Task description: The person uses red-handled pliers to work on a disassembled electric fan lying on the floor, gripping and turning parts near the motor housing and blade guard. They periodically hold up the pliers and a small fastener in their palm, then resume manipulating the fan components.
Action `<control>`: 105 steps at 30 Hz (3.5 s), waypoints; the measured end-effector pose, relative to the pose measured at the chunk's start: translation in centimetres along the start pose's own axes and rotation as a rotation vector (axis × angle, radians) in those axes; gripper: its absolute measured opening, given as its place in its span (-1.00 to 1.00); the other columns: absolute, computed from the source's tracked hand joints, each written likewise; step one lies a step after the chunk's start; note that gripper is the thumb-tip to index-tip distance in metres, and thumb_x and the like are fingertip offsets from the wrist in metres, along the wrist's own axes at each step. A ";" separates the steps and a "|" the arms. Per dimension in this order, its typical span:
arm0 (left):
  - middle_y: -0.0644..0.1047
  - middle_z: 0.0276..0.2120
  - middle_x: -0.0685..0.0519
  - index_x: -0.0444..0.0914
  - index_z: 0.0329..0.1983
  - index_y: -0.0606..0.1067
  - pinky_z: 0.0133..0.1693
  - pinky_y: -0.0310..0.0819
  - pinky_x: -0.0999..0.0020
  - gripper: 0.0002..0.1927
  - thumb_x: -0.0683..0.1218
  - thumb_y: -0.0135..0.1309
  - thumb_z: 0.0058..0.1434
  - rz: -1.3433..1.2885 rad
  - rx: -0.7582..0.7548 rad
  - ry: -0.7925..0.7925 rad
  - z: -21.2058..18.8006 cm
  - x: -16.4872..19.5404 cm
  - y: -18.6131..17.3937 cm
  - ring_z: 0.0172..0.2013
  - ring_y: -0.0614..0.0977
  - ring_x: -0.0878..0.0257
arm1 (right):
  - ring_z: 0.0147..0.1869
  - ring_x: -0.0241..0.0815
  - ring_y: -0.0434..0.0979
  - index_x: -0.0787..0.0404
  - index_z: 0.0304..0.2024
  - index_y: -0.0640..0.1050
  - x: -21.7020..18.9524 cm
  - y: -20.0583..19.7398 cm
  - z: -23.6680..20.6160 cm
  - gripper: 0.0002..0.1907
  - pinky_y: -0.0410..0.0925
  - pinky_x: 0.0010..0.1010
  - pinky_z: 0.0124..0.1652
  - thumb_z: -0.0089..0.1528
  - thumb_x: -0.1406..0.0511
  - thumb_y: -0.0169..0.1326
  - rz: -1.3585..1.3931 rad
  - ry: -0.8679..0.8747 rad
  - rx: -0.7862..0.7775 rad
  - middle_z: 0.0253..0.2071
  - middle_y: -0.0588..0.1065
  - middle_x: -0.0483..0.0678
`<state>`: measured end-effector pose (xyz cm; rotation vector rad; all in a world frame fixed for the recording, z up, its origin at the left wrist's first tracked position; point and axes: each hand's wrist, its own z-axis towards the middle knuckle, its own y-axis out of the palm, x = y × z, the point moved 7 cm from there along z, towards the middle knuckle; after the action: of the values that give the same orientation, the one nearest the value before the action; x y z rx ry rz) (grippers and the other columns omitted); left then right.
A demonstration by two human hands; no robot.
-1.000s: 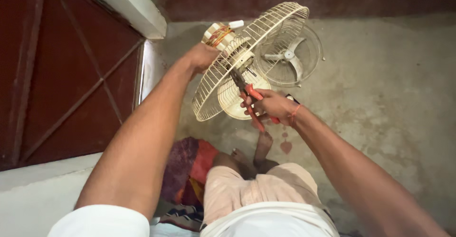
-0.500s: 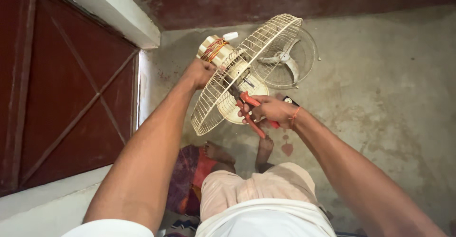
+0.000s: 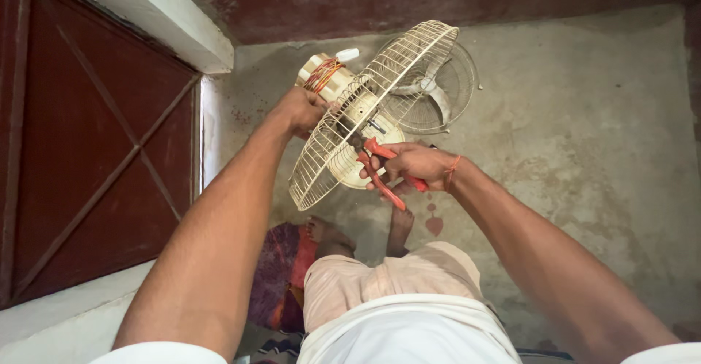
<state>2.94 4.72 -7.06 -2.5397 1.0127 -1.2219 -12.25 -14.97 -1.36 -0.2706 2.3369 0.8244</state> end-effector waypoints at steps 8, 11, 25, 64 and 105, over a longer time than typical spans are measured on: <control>0.62 -0.45 0.03 -0.21 -0.40 0.54 -0.39 0.67 0.18 -0.64 0.15 0.31 0.19 -0.032 -0.007 -0.039 0.2 -0.4 0.0 -0.48 0.62 0.25 | 0.01 -0.18 0.54 0.13 -0.11 0.45 0.2 -0.1 0.3 -0.73 0.55 -0.21 -0.11 0.17 0.47 -0.11 0.025 0.057 0.022 -0.01 0.46 -0.04; 0.61 -0.44 0.04 -0.23 -0.38 0.55 -0.41 0.66 0.18 -0.63 0.15 0.32 0.17 -0.002 0.016 -0.036 0.6 -0.6 0.0 -0.49 0.62 0.24 | -0.14 -0.25 0.53 0.08 -0.05 0.44 0.5 -0.1 0.3 -0.76 0.52 -0.31 -0.24 0.23 0.40 -0.08 0.056 0.072 0.067 -0.13 0.46 -0.09; 0.60 -0.47 0.05 -0.23 -0.31 0.60 -0.50 0.50 0.26 -0.67 0.11 0.34 0.18 -0.005 0.073 -0.007 0.6 -0.9 -0.1 -0.52 0.55 0.28 | -0.46 -0.19 0.41 0.11 -0.06 0.39 1.1 -0.5 1.5 -0.71 0.32 -0.30 -0.50 0.14 0.36 -0.01 -0.569 -0.096 0.400 -0.44 0.37 -0.08; 0.59 -0.50 0.03 -0.21 -0.33 0.56 -0.53 0.50 0.20 -0.65 0.14 0.35 0.16 -0.049 0.113 -0.020 0.5 -1.0 0.1 -0.56 0.56 0.24 | 0.25 0.08 0.53 0.19 -0.03 0.39 1.0 1.3 0.2 -0.61 0.47 -0.01 0.12 0.12 0.55 -0.21 0.168 0.036 -0.030 0.17 0.44 0.08; 0.64 -0.43 0.12 -0.24 -0.30 0.62 -0.43 0.46 0.38 -0.76 0.04 0.16 0.25 -0.548 0.334 0.052 -6.5 0.4 -2.0 -0.48 0.58 0.39 | -0.05 -0.18 0.62 0.19 -0.04 0.49 0.7 -1.4 0.0 -0.71 0.46 -0.23 -0.18 0.17 0.41 0.01 -0.515 -0.261 0.450 -0.09 0.54 -0.04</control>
<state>-0.62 7.00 -1.71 -2.5891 0.0806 -1.4349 -12.27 -16.10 -2.51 -0.5047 2.0016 0.0728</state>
